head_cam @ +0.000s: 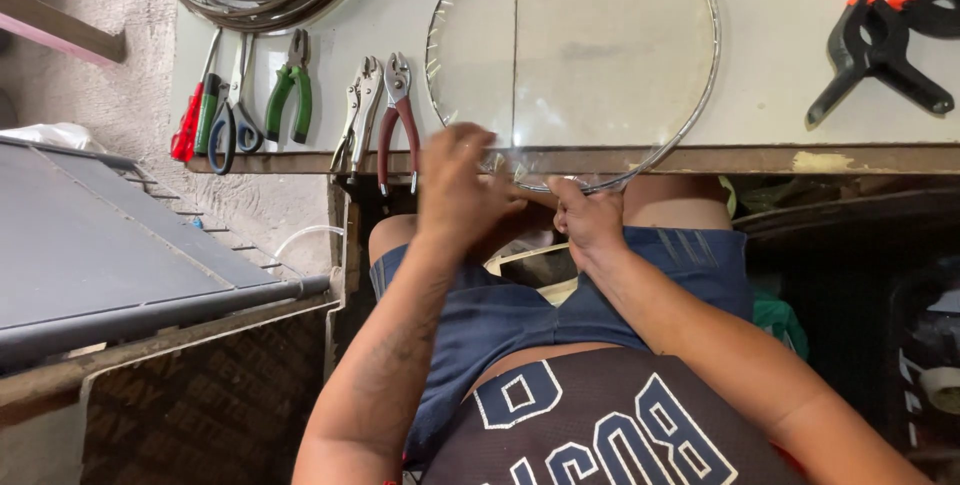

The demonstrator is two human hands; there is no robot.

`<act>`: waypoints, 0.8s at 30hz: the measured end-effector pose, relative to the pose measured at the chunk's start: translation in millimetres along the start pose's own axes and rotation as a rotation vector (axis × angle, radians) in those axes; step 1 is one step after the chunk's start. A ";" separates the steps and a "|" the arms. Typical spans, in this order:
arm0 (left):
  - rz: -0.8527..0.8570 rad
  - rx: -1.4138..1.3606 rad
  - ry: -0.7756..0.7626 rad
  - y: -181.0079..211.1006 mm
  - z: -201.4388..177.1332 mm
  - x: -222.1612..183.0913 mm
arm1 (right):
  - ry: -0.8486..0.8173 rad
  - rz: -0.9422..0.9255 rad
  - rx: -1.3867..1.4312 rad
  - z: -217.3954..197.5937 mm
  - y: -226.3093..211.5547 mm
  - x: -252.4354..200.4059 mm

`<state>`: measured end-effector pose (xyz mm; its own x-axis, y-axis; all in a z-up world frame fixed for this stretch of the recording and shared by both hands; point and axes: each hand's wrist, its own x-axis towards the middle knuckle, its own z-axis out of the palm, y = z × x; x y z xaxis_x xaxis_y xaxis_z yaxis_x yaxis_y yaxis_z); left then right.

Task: Crimping the metal rim of a drumhead using pliers at a repair bench.

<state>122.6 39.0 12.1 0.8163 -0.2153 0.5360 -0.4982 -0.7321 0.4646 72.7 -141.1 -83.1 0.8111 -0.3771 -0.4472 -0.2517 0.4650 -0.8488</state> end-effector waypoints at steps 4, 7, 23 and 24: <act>-0.122 0.354 0.185 -74.6 -42.1 -4.1 | 0.017 0.038 0.017 -2.1 3.1 0.3; -0.490 0.502 -0.120 -102.3 -75.7 6.1 | 0.015 0.054 0.007 4.6 -7.2 -5.8; -0.740 -0.147 -0.013 -93.8 -115.5 11.8 | -0.013 0.090 -0.012 -3.0 -5.3 -0.7; -0.740 -0.148 -0.014 -84.0 -117.7 6.4 | -0.011 0.090 -0.013 -3.7 -5.9 -0.1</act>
<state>135.2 175.2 59.4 0.9563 0.2899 0.0382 0.1486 -0.5945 0.7903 72.1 -146.7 -79.0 0.7906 -0.3253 -0.5187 -0.3305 0.4865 -0.8088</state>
